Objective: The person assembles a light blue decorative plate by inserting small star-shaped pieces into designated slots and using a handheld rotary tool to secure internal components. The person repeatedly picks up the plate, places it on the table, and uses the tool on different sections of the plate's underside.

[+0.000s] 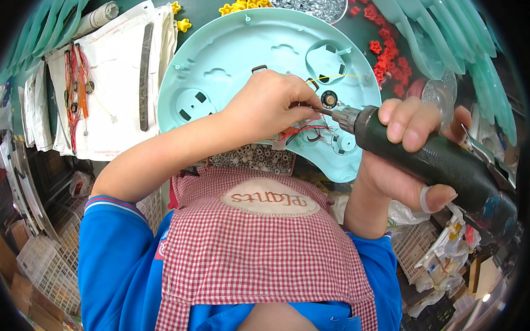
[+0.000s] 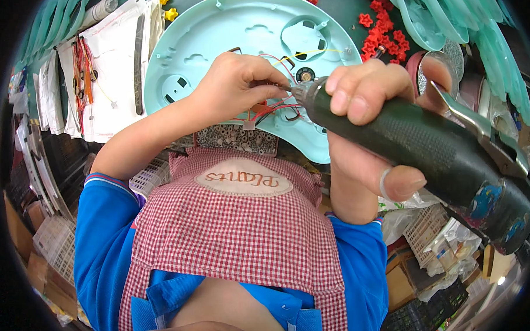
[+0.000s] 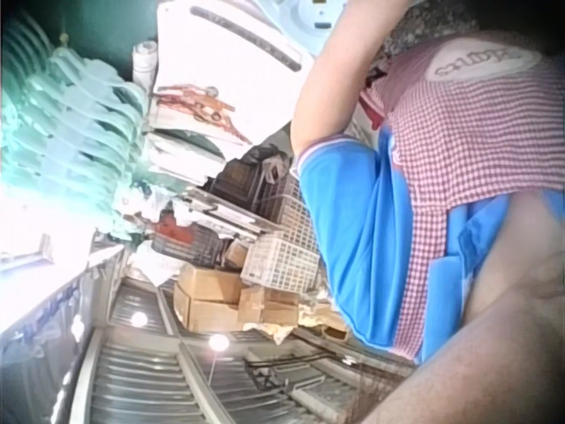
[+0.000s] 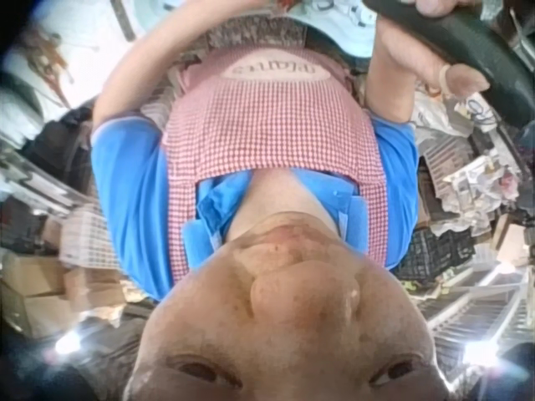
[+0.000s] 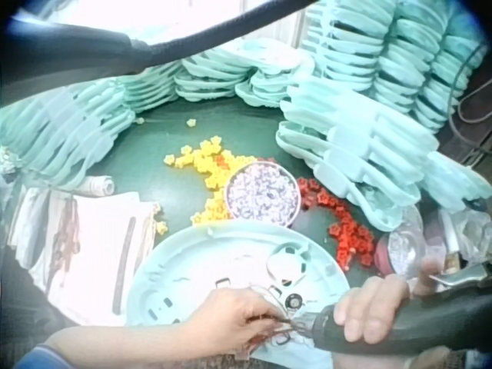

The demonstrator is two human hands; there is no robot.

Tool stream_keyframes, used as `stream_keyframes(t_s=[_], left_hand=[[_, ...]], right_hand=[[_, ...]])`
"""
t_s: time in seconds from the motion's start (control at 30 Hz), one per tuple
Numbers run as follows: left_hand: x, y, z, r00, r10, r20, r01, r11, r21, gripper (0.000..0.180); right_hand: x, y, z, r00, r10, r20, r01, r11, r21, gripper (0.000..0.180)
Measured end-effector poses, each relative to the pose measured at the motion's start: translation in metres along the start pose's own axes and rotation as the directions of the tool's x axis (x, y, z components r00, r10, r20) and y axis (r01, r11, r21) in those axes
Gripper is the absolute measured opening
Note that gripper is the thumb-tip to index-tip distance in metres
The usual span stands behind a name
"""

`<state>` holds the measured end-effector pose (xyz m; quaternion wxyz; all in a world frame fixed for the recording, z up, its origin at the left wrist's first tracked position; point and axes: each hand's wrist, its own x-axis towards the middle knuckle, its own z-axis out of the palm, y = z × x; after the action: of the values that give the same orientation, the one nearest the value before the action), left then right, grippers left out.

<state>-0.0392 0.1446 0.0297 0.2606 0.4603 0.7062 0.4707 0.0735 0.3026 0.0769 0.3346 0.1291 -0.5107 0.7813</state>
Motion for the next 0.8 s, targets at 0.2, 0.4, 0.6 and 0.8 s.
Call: stream_keyframes(t_s=[0.2, 0.4, 0.6, 0.8], left_hand=[[-0.001, -0.013, 0.007, 0.949, 0.281, -0.145, -0.247, 0.945, 0.213, 0.025], [-0.004, -0.005, 0.006, 0.956, 0.281, -0.086, -0.247, 0.926, 0.285, 0.037], [-0.006, -0.005, 0.007, 0.958, 0.264, -0.115, -0.224, 0.934, 0.279, 0.039], [0.000, -0.001, 0.005, 0.965, 0.241, -0.103, -0.172, 0.877, 0.448, 0.041]], right_hand=[[-0.002, -0.002, 0.000, 0.998, -0.005, -0.055, 0.004, 1.000, -0.024, 0.102], [0.002, 0.001, 0.004, 0.997, 0.032, 0.070, -0.031, 0.999, -0.009, 0.095], [-0.004, 0.004, 0.010, 1.000, 0.016, -0.018, -0.017, 0.999, -0.029, 0.100], [0.003, 0.007, 0.002, 0.995, -0.018, -0.094, 0.002, 0.985, -0.170, 0.102]])
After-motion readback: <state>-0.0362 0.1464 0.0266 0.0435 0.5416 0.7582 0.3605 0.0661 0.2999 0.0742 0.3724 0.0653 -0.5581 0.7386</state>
